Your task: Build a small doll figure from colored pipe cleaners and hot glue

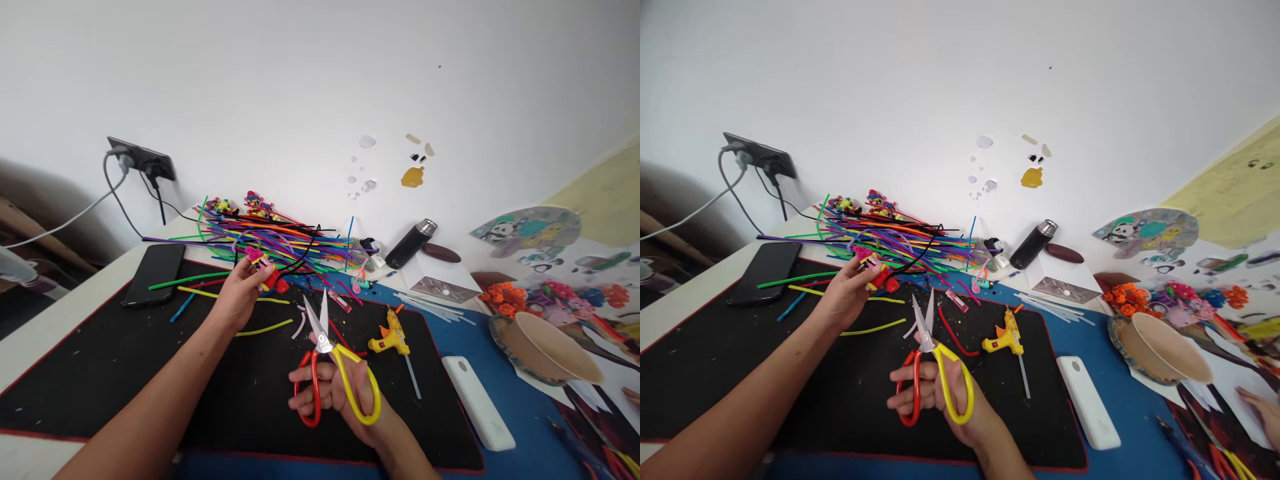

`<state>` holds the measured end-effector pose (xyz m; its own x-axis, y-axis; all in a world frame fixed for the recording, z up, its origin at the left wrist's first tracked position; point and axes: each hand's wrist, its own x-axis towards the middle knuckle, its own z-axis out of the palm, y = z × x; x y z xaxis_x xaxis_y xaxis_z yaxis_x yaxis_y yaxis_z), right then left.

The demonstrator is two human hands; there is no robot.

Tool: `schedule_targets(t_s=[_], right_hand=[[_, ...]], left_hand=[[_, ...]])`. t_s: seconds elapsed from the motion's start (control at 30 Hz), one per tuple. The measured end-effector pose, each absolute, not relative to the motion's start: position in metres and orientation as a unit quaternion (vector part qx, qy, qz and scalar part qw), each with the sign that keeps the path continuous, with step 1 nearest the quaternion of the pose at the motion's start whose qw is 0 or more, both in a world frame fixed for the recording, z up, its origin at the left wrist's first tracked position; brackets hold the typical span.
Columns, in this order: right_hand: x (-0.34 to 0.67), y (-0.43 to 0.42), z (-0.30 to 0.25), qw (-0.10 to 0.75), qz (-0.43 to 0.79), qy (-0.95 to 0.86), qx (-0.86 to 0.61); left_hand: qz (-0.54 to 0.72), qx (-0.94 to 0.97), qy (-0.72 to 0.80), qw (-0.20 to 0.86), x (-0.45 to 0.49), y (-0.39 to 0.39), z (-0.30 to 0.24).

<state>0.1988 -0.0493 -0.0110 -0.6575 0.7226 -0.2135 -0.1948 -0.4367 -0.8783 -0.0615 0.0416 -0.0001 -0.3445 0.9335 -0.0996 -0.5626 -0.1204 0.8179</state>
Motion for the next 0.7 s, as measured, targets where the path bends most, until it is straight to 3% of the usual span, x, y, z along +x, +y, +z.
schedule_targets(t_s=[0.3,0.7], right_hand=[[0.19,-0.046,-0.009,0.296,0.727,-0.491,-0.378],[0.168,-0.035,-0.016,0.309,0.663,-0.506,-0.457]], left_hand=[[0.695,0.29,0.417,0.509,-0.053,0.036,0.003],[0.633,0.257,0.397,0.613,-0.046,0.029,0.008]])
